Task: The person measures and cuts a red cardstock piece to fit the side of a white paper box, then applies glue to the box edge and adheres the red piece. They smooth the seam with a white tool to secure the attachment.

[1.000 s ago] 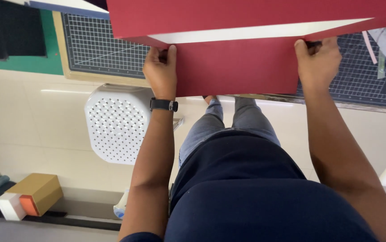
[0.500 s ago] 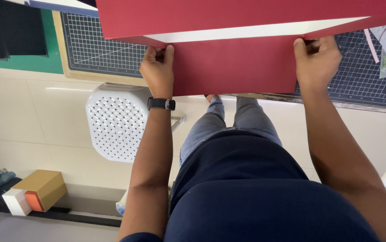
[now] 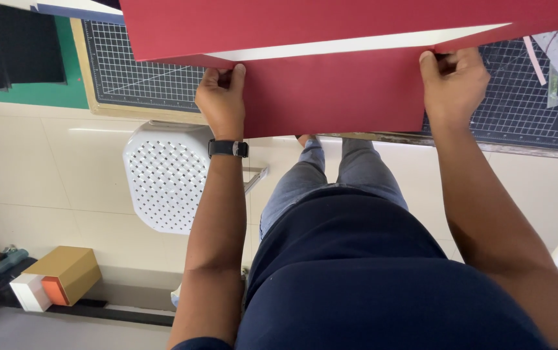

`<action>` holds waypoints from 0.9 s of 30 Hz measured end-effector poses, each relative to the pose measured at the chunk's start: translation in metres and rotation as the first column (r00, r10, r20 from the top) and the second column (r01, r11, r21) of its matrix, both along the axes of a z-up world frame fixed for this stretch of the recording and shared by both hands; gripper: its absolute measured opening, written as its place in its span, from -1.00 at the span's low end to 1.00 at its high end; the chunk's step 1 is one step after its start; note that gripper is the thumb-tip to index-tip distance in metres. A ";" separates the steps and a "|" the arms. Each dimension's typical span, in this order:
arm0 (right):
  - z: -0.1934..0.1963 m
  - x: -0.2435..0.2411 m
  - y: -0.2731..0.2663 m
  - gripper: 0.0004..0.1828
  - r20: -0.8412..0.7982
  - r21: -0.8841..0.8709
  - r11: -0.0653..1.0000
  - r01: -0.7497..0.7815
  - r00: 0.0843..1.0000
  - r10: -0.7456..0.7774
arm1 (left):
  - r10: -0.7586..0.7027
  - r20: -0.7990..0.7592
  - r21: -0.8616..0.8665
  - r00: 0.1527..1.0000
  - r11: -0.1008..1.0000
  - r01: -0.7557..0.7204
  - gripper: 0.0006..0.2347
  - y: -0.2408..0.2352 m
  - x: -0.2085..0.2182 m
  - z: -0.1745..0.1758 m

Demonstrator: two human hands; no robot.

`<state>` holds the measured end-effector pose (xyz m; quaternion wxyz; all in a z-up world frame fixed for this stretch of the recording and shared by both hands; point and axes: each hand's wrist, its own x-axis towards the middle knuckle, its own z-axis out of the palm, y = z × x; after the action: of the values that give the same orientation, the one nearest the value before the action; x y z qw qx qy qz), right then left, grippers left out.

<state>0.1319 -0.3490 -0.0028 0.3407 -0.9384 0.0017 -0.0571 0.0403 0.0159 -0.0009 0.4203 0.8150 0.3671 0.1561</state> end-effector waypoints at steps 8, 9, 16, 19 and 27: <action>0.004 -0.003 -0.002 -0.80 0.016 -0.017 1.000 -0.023 1.000 0.024 | -0.021 0.026 0.034 0.999 0.999 0.020 -0.83 0.002 -0.001 -0.002; 0.004 -0.003 -0.001 -0.80 0.007 -0.010 1.000 -0.014 1.000 0.014 | -0.014 0.025 0.035 1.000 0.999 0.013 -0.82 0.002 -0.001 -0.003; 0.009 -0.002 0.002 -0.86 -0.010 0.080 0.997 -0.023 1.000 0.024 | -0.014 0.044 0.029 0.999 1.000 0.013 -0.86 0.000 -0.002 0.000; 0.003 0.000 0.000 -0.82 0.000 0.077 0.997 -0.014 1.000 0.014 | -0.018 0.049 0.005 0.999 1.000 0.018 -0.86 -0.002 -0.001 0.003; 0.006 0.003 0.001 -0.82 0.039 -0.081 0.997 0.004 0.999 0.000 | -0.070 0.053 0.077 0.996 0.995 0.066 -0.87 -0.005 0.000 0.011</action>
<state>0.1351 -0.3476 0.0037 0.3025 -0.9501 -0.0063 -0.0758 0.0401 0.0113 0.0103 0.4043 0.8377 0.3211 0.1780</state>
